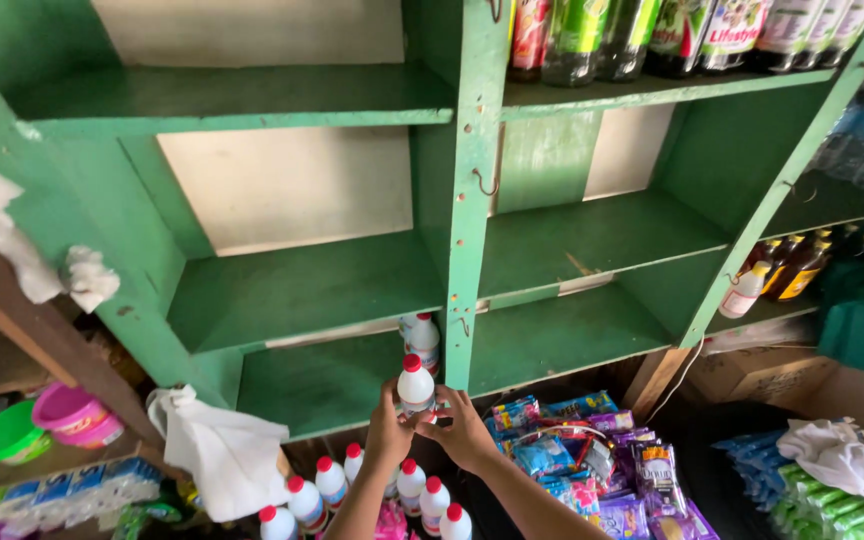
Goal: Transferring bottles of cleaning product from a pile onto green wooden shelves.
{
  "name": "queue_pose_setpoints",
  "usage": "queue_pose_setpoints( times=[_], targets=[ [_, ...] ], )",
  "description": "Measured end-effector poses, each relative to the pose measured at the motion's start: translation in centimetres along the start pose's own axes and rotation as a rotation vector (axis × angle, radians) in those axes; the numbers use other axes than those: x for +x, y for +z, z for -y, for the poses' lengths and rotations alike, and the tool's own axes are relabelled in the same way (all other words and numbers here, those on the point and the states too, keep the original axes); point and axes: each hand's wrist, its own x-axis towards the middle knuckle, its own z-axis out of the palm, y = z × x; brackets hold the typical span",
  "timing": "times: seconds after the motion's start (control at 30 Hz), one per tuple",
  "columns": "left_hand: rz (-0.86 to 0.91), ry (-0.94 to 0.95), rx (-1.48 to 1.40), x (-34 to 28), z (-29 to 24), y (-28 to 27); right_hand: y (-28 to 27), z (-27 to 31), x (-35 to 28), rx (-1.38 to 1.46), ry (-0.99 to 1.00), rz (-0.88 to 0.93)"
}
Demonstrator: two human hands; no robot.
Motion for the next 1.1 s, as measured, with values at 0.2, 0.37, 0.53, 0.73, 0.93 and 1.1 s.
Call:
queue_pose_setpoints(
  times=[0.2, 0.37, 0.53, 0.73, 0.93, 1.1],
  targets=[
    [-0.050, 0.014, -0.207, 3.7, 4.8, 2.8, 0.5, -1.9, 1.8, -0.049, 0.053, -0.056],
    [-0.042, -0.009, -0.152, 4.3, 5.3, 3.7, 0.3, -1.8, 1.4, -0.196, 0.043, -0.032],
    [-0.072, 0.045, -0.157, 4.8, 5.6, 4.7, 0.2, -1.9, 1.4, -0.201, 0.043, 0.011],
    [-0.099, -0.071, -0.012, 5.0, 4.2, 4.7, 1.0, -2.9, 1.3, -0.138, 0.048, 0.017],
    [-0.071, -0.066, 0.040, 6.0, 4.8, 5.1, 1.3, -3.5, 2.1, -0.073, 0.016, -0.055],
    [-0.090, -0.118, -0.073, 5.5, 5.0, 5.2, 1.7, -3.4, 2.1, -0.050, 0.030, -0.063]
  ],
)
